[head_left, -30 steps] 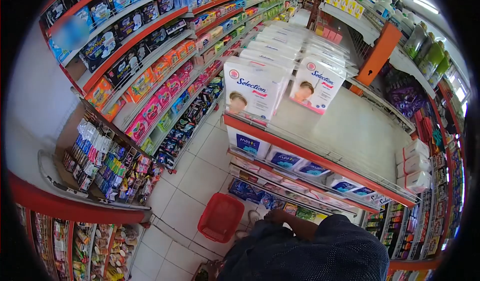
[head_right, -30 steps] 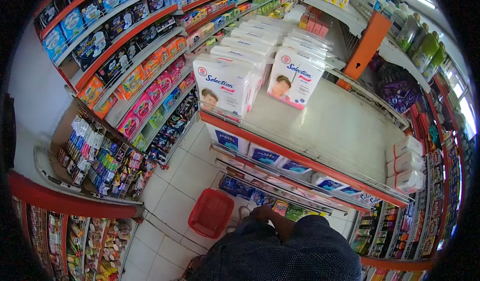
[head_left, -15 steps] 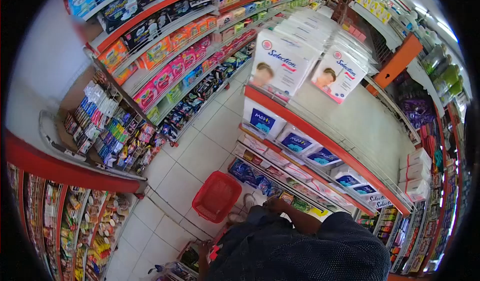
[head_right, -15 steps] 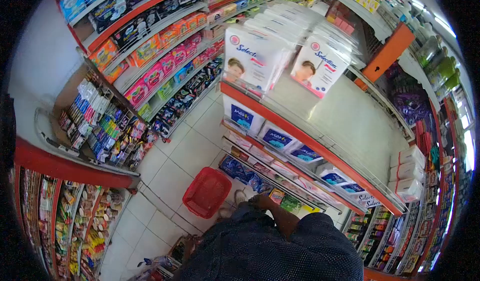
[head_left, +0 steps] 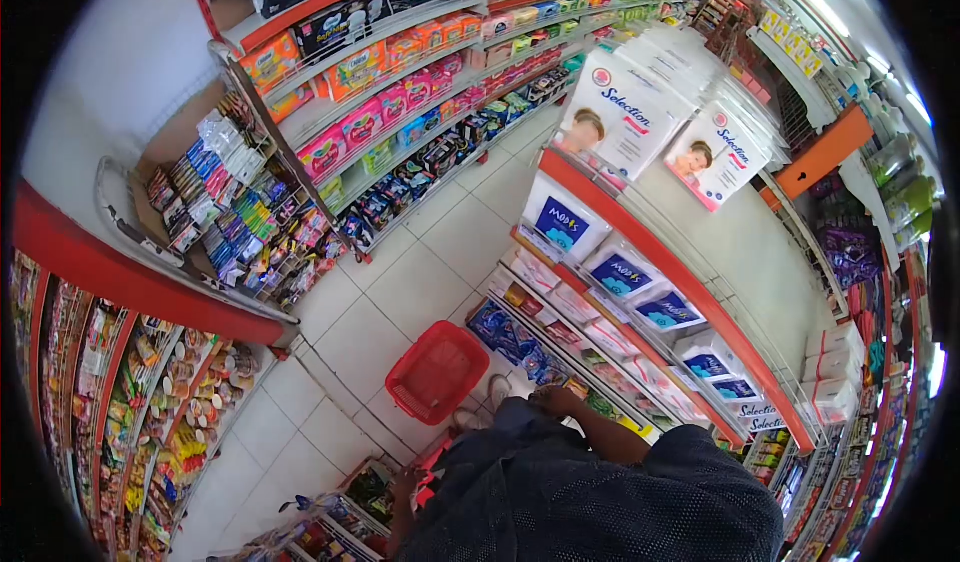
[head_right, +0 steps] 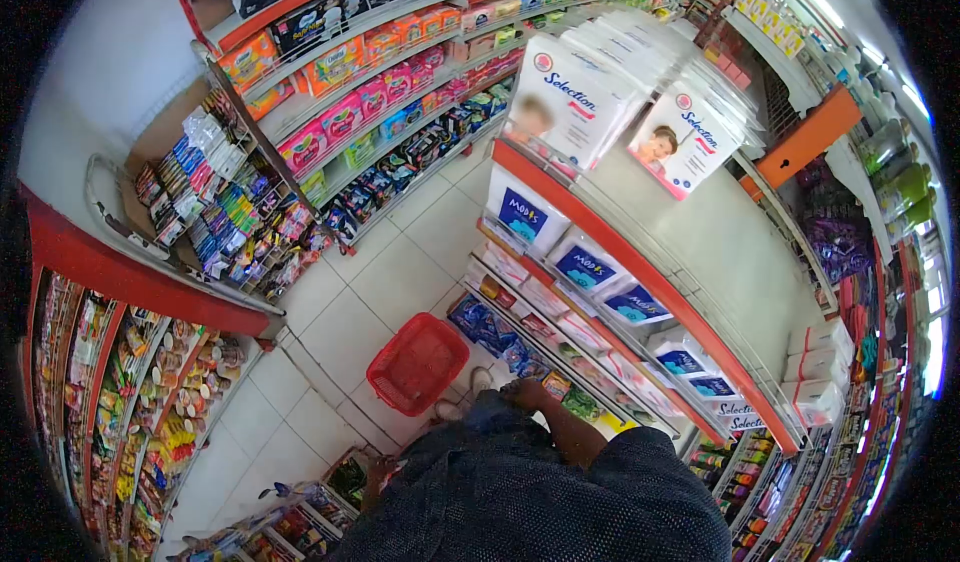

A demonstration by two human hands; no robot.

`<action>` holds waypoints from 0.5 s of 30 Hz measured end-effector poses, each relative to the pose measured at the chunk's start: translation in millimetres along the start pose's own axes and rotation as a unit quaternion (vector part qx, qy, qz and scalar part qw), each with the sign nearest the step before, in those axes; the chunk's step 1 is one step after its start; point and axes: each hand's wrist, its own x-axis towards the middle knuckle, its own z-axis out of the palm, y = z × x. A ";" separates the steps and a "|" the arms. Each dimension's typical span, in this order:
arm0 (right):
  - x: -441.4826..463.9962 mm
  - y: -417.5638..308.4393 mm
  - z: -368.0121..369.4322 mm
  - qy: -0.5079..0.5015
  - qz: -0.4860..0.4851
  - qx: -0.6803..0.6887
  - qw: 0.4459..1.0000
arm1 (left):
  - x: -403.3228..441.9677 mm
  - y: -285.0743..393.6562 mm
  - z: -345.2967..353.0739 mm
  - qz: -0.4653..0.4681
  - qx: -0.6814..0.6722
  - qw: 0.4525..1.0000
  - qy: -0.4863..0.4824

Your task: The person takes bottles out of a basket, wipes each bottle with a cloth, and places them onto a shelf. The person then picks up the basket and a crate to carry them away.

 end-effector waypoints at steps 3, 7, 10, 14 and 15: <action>-13.7 -26.6 -25.1 0.030 -0.022 0.017 0.999 | 1.6 5.8 -3.4 -0.002 0.130 0.991 -0.009; -19.9 -67.9 -72.4 0.015 0.060 0.080 0.995 | 29.7 -27.2 -5.7 0.077 0.124 0.988 -0.042; -21.1 -78.2 -83.0 -0.064 0.209 0.113 0.969 | 31.7 -43.9 -17.3 0.156 0.119 0.978 -0.076; -22.2 -88.6 -86.4 -0.018 0.191 0.096 0.977 | 21.2 -23.8 -16.8 0.073 0.127 0.988 -0.044; -20.2 -79.9 -76.5 -0.020 0.192 0.090 0.977 | 13.7 -14.6 -13.6 0.019 0.130 0.991 -0.020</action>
